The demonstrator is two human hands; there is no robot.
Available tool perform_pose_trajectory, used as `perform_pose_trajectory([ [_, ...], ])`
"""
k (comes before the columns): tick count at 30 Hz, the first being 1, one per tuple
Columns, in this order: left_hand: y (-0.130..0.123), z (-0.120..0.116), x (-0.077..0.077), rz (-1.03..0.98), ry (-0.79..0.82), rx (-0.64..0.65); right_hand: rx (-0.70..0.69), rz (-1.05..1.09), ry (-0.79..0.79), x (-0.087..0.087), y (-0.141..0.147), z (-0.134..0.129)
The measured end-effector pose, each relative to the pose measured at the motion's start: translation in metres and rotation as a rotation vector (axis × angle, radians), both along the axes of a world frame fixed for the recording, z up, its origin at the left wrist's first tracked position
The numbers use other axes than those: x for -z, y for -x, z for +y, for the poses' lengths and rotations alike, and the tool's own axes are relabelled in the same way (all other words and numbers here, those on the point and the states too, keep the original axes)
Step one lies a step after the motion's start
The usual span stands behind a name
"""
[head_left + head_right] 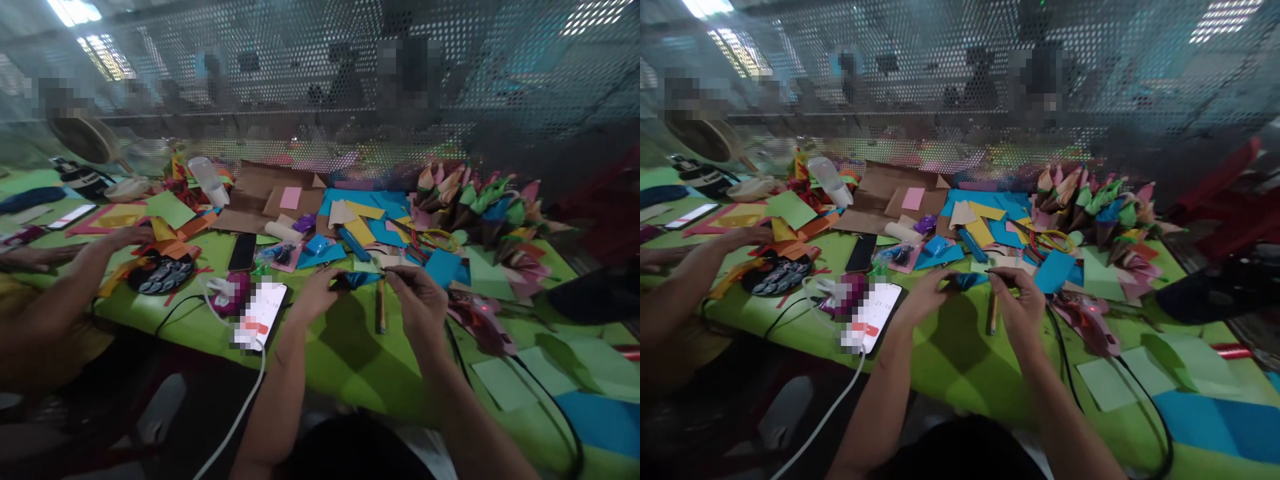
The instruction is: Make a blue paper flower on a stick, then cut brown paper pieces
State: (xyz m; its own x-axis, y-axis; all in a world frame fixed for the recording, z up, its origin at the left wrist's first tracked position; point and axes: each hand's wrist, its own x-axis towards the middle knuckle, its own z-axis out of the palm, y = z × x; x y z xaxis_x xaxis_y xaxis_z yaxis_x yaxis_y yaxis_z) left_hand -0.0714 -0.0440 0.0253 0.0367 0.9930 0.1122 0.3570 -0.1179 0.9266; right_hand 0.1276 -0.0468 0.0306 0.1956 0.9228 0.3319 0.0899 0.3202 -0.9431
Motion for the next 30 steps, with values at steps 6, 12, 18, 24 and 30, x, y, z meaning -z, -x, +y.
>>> perform_pose_trajectory([
  [6, -0.013, 0.005, 0.006, -0.535, 0.125, 0.018, -0.085, 0.089, 0.015, 0.007, 0.001, 0.001],
  [12, -0.030, -0.002, -0.002, -0.842, 0.256, -0.001, -0.105, 0.027, -0.029, 0.000, 0.004, -0.002],
  [18, -0.034, -0.008, -0.008, -0.877, 0.317, 0.033, -0.100, 0.032, -0.026, -0.001, 0.005, 0.000],
  [24, -0.032, -0.001, 0.004, -0.999, 0.346, 0.084, -0.117, 0.065, -0.037, 0.002, 0.004, 0.001],
  [30, -0.033, 0.000, 0.005, -1.035, 0.373, 0.083, -0.098, -0.006, -0.079, -0.004, 0.005, 0.001],
])
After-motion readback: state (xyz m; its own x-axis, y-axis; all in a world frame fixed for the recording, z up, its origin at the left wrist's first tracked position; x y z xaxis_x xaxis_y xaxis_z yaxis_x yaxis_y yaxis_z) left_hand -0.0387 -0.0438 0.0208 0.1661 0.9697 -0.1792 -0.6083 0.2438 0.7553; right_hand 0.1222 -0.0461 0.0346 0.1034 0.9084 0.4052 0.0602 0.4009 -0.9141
